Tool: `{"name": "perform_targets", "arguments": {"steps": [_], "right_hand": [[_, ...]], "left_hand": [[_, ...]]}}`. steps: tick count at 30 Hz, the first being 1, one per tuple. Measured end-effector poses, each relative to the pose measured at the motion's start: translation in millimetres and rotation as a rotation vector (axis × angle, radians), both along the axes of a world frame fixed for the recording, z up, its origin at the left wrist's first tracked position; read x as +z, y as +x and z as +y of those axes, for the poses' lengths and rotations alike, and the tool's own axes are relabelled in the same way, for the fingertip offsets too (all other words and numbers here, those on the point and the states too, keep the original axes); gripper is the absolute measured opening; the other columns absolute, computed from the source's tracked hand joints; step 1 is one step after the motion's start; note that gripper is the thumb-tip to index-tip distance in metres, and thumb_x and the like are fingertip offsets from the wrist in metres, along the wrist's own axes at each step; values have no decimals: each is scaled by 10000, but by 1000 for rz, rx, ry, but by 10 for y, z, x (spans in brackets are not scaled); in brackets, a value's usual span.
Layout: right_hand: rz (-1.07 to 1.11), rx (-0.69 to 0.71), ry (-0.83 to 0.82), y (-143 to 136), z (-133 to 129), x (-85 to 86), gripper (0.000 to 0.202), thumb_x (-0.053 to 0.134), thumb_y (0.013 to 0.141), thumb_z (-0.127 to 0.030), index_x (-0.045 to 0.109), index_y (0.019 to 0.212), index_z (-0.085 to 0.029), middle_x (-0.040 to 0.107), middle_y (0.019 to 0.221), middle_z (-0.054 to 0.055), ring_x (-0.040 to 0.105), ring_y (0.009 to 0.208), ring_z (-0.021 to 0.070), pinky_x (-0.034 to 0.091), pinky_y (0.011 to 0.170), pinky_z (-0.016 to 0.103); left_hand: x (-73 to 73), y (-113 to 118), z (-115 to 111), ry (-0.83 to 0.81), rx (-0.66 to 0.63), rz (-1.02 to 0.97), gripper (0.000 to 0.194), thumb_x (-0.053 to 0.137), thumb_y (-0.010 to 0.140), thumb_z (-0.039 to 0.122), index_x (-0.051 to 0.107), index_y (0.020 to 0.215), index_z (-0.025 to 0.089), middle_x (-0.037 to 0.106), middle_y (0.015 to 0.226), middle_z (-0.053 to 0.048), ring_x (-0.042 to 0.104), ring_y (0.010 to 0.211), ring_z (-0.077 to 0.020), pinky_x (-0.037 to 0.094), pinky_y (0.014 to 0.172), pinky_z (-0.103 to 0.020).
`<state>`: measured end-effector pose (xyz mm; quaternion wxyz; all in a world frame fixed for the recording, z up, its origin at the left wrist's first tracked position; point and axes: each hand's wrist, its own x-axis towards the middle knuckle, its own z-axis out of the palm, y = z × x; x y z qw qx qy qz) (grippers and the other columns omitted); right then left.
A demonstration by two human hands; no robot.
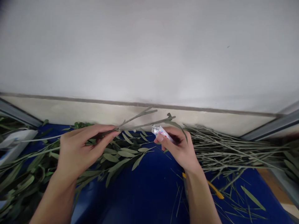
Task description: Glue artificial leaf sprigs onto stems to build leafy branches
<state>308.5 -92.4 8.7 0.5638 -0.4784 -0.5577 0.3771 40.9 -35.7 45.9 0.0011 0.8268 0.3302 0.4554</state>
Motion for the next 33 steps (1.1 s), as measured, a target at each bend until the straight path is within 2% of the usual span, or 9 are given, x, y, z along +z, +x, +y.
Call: {"name": "perform_targets", "arguments": {"steps": [11, 17, 20, 22, 24, 26, 28, 31, 33], "right_hand": [[112, 30, -11, -20, -2, -54, 166, 771, 920, -381, 806, 954, -222, 759, 776, 42, 588, 567, 147, 450, 557, 320], [104, 50, -13, -6, -2, -80, 168, 764, 926, -383, 800, 876, -227, 770, 770, 44, 612, 572, 150, 471, 559, 306], [32, 105, -22, 24, -4, -86, 114, 761, 930, -346, 824, 943, -252, 783, 810, 45, 683, 707, 179, 530, 653, 305], [-26, 160, -15, 40, -6, -85, 106, 782, 909, -301, 838, 990, -262, 792, 924, 61, 707, 882, 209, 551, 764, 314], [-52, 183, 17, 30, 2, -92, 164, 803, 880, -259, 843, 1039, -272, 781, 1038, 66, 694, 968, 214, 549, 822, 314], [-52, 152, 42, -30, 35, -119, 199, 820, 856, -238, 846, 1048, -280, 774, 1069, 59, 692, 960, 207, 553, 820, 309], [-42, 48, 38, -151, 110, -167, 182, 844, 827, -249, 854, 1007, -277, 787, 1026, 49, 708, 912, 206, 567, 790, 309], [-40, -167, 5, -425, 326, -260, 147, 877, 784, -314, 851, 907, -236, 815, 911, 50, 744, 832, 236, 594, 766, 343], [-116, -229, -8, -628, 524, -325, 181, 858, 792, -361, 838, 886, -207, 823, 887, 64, 768, 826, 270, 604, 768, 370]], "left_hand": [[12, -52, 2, -20, -8, 10, 129, 782, 901, 192, 732, 1008, 245, 760, 800, 30, 621, 576, -93, 520, 592, -251], [4, -89, 22, -8, 43, -4, 101, 779, 905, 229, 747, 997, 255, 774, 814, 19, 619, 557, -110, 534, 595, -278], [7, -155, 53, 12, 112, -4, 88, 773, 909, 256, 762, 996, 264, 789, 835, 20, 661, 591, -124, 547, 606, -276], [18, -245, 81, 5, 181, -14, 76, 757, 921, 284, 773, 992, 264, 797, 850, 19, 700, 635, -141, 556, 620, -276], [32, -371, 108, -16, 274, -33, 86, 742, 929, 319, 782, 972, 256, 797, 840, 14, 717, 660, -156, 555, 629, -283], [44, -521, 130, -51, 369, -62, 125, 733, 931, 359, 787, 957, 250, 790, 820, 9, 722, 682, -168, 555, 650, -295], [50, -677, 144, -101, 449, -112, 162, 733, 923, 401, 791, 951, 252, 783, 811, 9, 726, 704, -177, 562, 674, -305], [53, -879, 147, -176, 519, -211, 203, 724, 919, 439, 793, 972, 257, 780, 829, 8, 728, 723, -183, 581, 692, -317], [62, -974, 135, -213, 536, -250, 211, 701, 933, 445, 788, 988, 260, 780, 852, 9, 729, 741, -184, 586, 700, -323]]}}
